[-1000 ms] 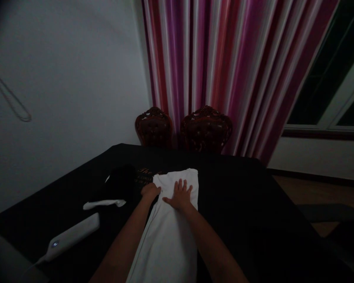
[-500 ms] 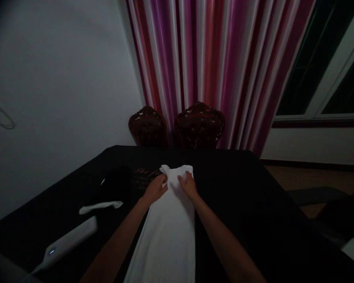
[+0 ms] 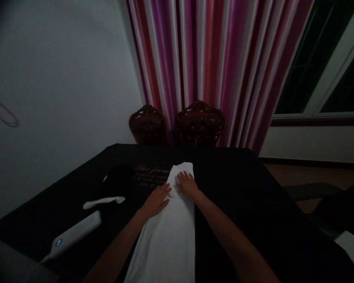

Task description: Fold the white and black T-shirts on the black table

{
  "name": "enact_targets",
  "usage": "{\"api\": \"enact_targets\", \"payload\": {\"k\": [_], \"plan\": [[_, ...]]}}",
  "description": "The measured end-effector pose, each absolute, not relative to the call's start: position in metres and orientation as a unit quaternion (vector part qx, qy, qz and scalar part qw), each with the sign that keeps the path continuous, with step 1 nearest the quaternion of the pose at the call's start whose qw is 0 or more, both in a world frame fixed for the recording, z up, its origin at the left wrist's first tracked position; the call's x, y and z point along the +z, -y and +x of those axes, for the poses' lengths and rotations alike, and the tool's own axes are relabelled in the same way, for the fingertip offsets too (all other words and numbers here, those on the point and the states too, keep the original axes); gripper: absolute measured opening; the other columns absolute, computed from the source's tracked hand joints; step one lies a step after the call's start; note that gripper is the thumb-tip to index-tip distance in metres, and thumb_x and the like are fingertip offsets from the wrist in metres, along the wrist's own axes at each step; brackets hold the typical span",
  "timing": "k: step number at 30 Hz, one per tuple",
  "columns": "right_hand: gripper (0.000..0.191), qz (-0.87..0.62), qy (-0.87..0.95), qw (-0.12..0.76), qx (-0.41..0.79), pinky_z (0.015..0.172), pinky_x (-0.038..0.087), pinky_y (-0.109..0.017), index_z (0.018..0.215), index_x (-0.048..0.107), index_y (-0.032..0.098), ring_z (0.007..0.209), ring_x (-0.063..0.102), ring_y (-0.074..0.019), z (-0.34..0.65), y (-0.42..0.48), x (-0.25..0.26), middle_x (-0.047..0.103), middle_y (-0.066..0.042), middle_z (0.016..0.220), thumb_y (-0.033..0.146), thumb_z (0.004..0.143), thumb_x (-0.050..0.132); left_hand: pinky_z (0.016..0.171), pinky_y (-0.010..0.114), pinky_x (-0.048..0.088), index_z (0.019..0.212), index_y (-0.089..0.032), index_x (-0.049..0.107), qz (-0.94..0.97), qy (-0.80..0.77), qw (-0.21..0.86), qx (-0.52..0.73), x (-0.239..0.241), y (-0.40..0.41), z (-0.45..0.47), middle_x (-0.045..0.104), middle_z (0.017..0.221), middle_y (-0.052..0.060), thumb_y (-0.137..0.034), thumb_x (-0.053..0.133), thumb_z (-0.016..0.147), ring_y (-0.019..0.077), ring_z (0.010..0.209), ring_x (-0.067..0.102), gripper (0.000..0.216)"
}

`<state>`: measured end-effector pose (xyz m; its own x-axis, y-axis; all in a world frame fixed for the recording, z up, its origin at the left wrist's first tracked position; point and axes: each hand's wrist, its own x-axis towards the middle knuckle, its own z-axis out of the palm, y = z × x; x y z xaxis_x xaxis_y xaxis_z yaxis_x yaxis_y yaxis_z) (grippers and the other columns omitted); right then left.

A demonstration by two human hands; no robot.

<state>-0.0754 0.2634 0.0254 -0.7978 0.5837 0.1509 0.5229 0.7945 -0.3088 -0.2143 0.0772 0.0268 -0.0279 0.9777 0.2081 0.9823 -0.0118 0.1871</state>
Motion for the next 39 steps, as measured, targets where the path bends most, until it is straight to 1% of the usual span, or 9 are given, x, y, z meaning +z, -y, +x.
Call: {"api": "enact_targets", "payload": {"k": [4, 11, 14, 17, 21, 24, 27, 33, 39], "plan": [[0.067, -0.300, 0.950, 0.059, 0.067, 0.115, 0.003, -0.050, 0.151, 0.027, 0.024, 0.146, 0.003, -0.0299, -0.075, -0.256, 0.014, 0.013, -0.005, 0.159, 0.059, 0.094, 0.030, 0.118, 0.038, 0.019, 0.146, -0.025, 0.035, -0.689, 0.715, 0.008, -0.118, 0.027, -0.074, -0.213, 0.031, 0.155, 0.003, -0.032, 0.033, 0.098, 0.0146, 0.145, 0.022, 0.048], [0.070, -0.297, 0.953, 0.046, 0.050, 0.115, 0.000, -0.050, 0.151, 0.025, 0.017, 0.145, 0.003, -0.0308, -0.060, -0.240, 0.036, 0.015, -0.010, 0.158, 0.055, 0.094, 0.036, 0.117, 0.039, 0.015, 0.143, -0.023, 0.041, -0.608, 0.788, 0.024, -0.092, 0.047, -0.059, -0.195, 0.035, 0.154, 0.007, -0.031, 0.044, 0.094, 0.0212, 0.143, 0.025, 0.050], [0.061, -0.303, 0.949, 0.068, 0.051, 0.113, 0.014, -0.045, 0.144, 0.038, 0.011, 0.140, 0.021, -0.0313, -0.018, -0.205, 0.045, 0.031, -0.016, 0.151, 0.044, 0.093, 0.042, 0.107, 0.044, 0.030, 0.132, -0.009, 0.050, -0.522, 0.848, 0.041, -0.086, 0.053, -0.010, -0.178, 0.052, 0.136, 0.019, -0.029, 0.039, 0.094, 0.0298, 0.128, 0.043, 0.044], [0.037, -0.333, 0.937, 0.079, 0.073, 0.096, 0.034, -0.044, 0.111, 0.062, 0.015, 0.112, 0.049, -0.0319, 0.041, -0.157, 0.044, 0.058, -0.017, 0.118, 0.039, 0.091, 0.043, 0.090, 0.040, 0.040, 0.104, -0.010, 0.063, -0.420, 0.903, 0.053, -0.068, 0.055, 0.052, -0.159, 0.064, 0.103, 0.017, -0.036, 0.033, 0.096, 0.0291, 0.099, 0.056, 0.040], [0.038, -0.382, 0.915, 0.066, 0.113, 0.084, 0.038, -0.049, 0.081, 0.065, 0.019, 0.095, 0.053, -0.0335, 0.094, -0.094, 0.029, 0.063, -0.016, 0.092, 0.047, 0.091, 0.041, 0.079, 0.037, 0.041, 0.084, -0.014, 0.066, -0.338, 0.939, 0.042, -0.042, 0.048, 0.103, -0.132, 0.063, 0.090, 0.015, -0.051, 0.035, 0.095, 0.0288, 0.086, 0.058, 0.049], [0.037, -0.405, 0.898, 0.084, 0.147, 0.086, 0.037, -0.052, 0.081, 0.065, 0.021, 0.095, 0.053, -0.0348, 0.099, -0.056, 0.020, 0.064, -0.016, 0.093, 0.052, 0.088, 0.046, 0.077, 0.038, 0.041, 0.081, -0.015, 0.067, -0.338, 0.941, 0.005, -0.029, 0.043, 0.107, -0.115, 0.064, 0.093, 0.016, -0.048, 0.040, 0.093, 0.0303, 0.088, 0.058, 0.044], [0.021, -0.413, 0.888, 0.098, 0.178, 0.090, 0.037, -0.051, 0.085, 0.064, 0.022, 0.101, 0.053, -0.0342, 0.094, -0.033, 0.015, 0.063, -0.015, 0.100, 0.038, 0.086, 0.051, 0.081, 0.037, 0.041, 0.080, -0.016, 0.063, -0.359, 0.932, -0.009, -0.045, 0.041, 0.106, -0.108, 0.065, 0.095, 0.015, -0.038, 0.040, 0.094, 0.0292, 0.092, 0.059, 0.034], [0.016, -0.385, 0.792, 0.203, 0.428, 0.074, 0.043, -0.035, 0.088, 0.049, 0.024, 0.081, 0.059, -0.0224, 0.106, -0.018, 0.010, 0.062, -0.007, 0.087, 0.040, 0.088, 0.045, 0.067, 0.028, 0.041, 0.084, -0.024, 0.042, -0.302, 0.891, -0.210, -0.266, 0.025, 0.124, -0.115, 0.064, 0.075, 0.003, -0.041, 0.039, 0.091, 0.0201, 0.073, 0.063, 0.019], [0.048, -0.280, 0.573, 0.212, 0.741, 0.059, 0.041, -0.027, 0.093, 0.040, 0.026, 0.069, 0.059, -0.0187, 0.140, -0.001, 0.008, 0.060, 0.001, 0.078, 0.059, 0.071, 0.067, 0.063, 0.030, 0.044, 0.100, -0.026, 0.037, -0.229, 0.735, -0.383, -0.511, 0.011, 0.151, -0.093, 0.065, 0.071, 0.001, -0.078, 0.061, 0.058, 0.0222, 0.067, 0.063, 0.071]]}}
